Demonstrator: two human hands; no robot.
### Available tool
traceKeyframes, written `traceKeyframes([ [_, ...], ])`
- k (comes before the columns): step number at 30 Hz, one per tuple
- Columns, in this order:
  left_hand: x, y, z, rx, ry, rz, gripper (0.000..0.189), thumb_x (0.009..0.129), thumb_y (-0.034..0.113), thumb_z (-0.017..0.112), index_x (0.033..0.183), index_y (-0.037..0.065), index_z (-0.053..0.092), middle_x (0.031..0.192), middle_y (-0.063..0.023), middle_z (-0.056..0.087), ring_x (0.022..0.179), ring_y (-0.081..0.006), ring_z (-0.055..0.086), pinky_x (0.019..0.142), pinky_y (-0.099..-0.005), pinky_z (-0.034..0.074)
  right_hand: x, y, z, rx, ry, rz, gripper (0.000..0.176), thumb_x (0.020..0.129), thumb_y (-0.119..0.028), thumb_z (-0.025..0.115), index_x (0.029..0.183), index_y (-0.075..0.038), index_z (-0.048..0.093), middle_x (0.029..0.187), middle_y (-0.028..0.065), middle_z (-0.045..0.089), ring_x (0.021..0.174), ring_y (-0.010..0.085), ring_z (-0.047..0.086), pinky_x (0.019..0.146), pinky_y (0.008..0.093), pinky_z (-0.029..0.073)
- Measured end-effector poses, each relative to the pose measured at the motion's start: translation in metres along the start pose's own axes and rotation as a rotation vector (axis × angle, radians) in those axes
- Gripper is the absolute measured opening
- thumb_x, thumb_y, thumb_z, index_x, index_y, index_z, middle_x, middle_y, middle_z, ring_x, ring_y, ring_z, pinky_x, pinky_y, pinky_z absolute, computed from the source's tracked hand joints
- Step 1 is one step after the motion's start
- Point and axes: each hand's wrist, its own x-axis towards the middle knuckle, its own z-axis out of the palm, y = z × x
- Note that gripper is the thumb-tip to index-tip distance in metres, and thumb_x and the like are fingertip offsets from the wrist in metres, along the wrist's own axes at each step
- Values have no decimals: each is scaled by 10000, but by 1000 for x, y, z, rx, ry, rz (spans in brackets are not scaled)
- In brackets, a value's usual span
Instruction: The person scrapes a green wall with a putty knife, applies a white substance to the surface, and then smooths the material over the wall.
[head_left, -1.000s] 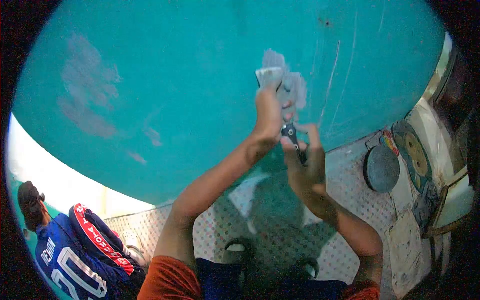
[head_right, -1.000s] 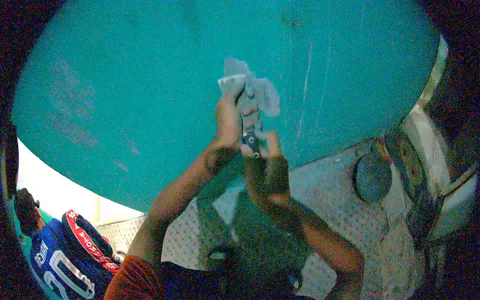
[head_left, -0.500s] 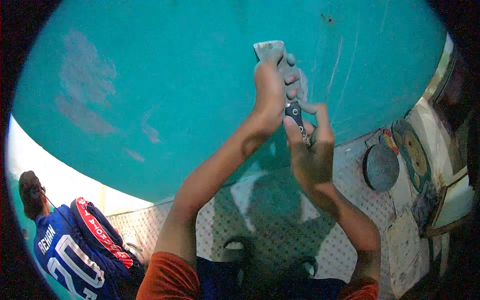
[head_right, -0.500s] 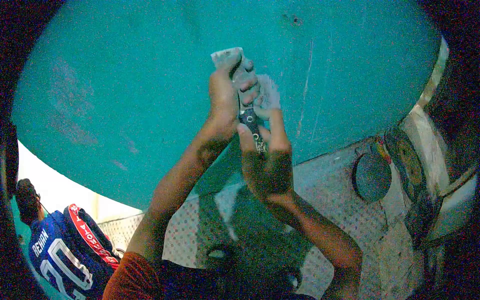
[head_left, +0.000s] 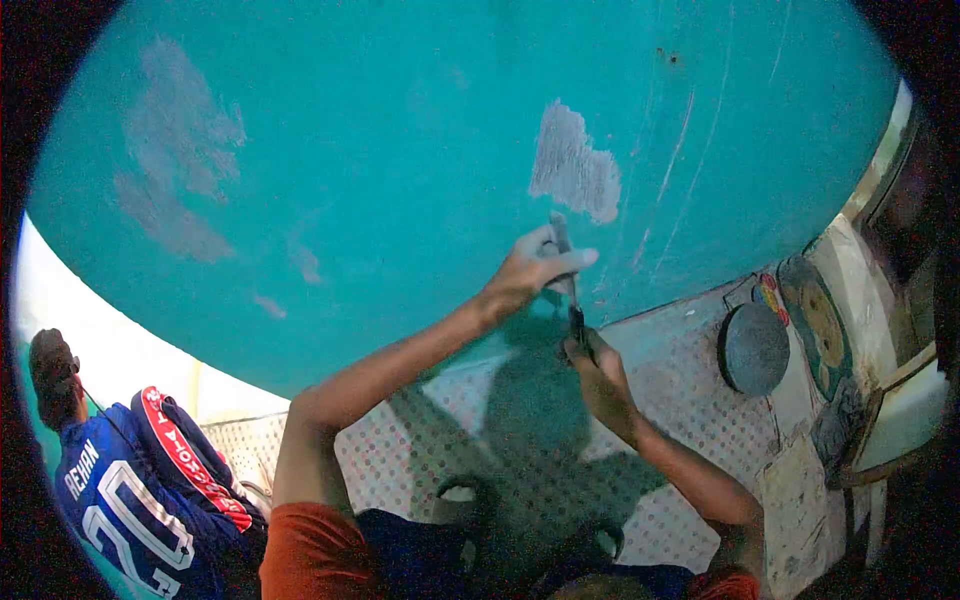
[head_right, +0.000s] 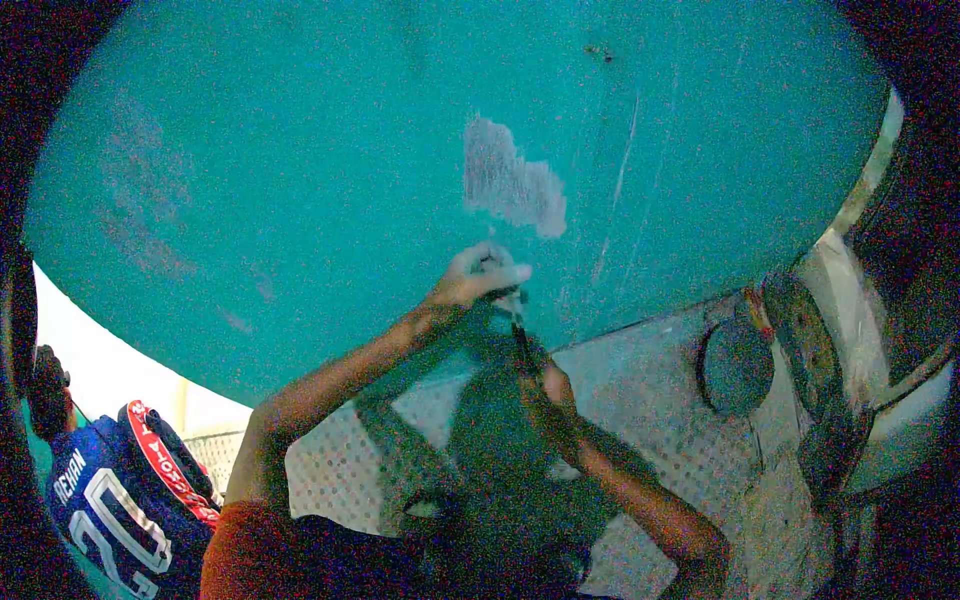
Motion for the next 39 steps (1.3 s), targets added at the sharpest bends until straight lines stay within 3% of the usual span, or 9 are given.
traceKeyframes([
  [6, -13, 12, -1, 14, 134, 150, 258, 799, 220, 627, 940, 5, 612, 816, -12, 602, 723, -82, 537, 638, -245, 432, -4, -25, 0, 323, -50, -36, 412, 903, -301, 490, 1160, 15, 431, 804, 28, 498, 686, 106, 490, 603, 271, 420],
  [11, 0, 9, 11, -26, 262, 75, 252, 844, 230, 568, 938, 1, 620, 832, -1, 603, 742, -79, 522, 650, -261, 425, -8, -45, -24, 210, 16, -45, 435, 871, -225, 555, 1220, -15, 401, 717, 16, 515, 564, 89, 471, 483, 252, 389],
  [14, 8, -1, 16, 56, 257, 250, 281, 863, 263, 542, 932, 2, 621, 827, 3, 597, 737, -79, 510, 658, -269, 418, 1, -32, -39, 68, 59, -192, 433, 839, -163, 600, 1220, -60, 420, 680, 6, 516, 518, 77, 452, 432, 236, 362],
  [17, 8, 3, 22, -93, 217, 161, 289, 883, 270, 508, 920, 8, 624, 835, -15, 611, 730, -98, 534, 669, -282, 421, 2, -26, -45, -15, 92, -280, 443, 819, -121, 621, 1219, -98, 434, 668, 3, 514, 502, 63, 439, 411, 221, 341],
  [22, 23, 6, 35, -315, 124, 76, 352, 899, 312, 461, 956, -7, 599, 858, -93, 631, 766, -166, 594, 698, -300, 463, -2, -43, -49, 20, 90, -234, 461, 810, -70, 612, 1229, -111, 426, 685, 2, 523, 477, 46, 408, 396, 209, 318],
  [31, 12, 12, 20, -332, 97, 110, 375, 913, 302, 419, 972, -39, 564, 828, -138, 625, 735, -210, 611, 657, -324, 491, -3, -66, -26, 29, 97, -295, 486, 797, -44, 614, 1236, -104, 414, 733, -3, 532, 517, 41, 406, 455, 199, 341],
  [34, 21, 10, 26, -313, 128, 137, 382, 914, 312, 411, 950, -36, 566, 817, -131, 624, 719, -204, 609, 648, -322, 488, 5, -53, -36, -61, 118, -324, 428, 806, -58, 609, 1203, -89, 452, 747, -14, 520, 577, 50, 430, 512, 204, 367],
  [36, 21, 8, 26, -313, 144, 151, 392, 910, 332, 415, 935, -29, 567, 808, -124, 622, 714, -198, 607, 642, -319, 485, 5, -47, -41, -158, 97, -239, 374, 818, -69, 599, 1174, -77, 484, 750, -24, 507, 623, 57, 444, 552, 212, 381],
  [39, 20, 8, 24, -321, 162, 135, 406, 894, 372, 442, 920, -13, 567, 793, -114, 618, 716, -189, 604, 638, -311, 482, 5, -49, -38, -51, 127, -264, 270, 839, -85, 576, 1100, -40, 523, 715, -26, 491, 657, 60, 448, 578, 221, 386],
])
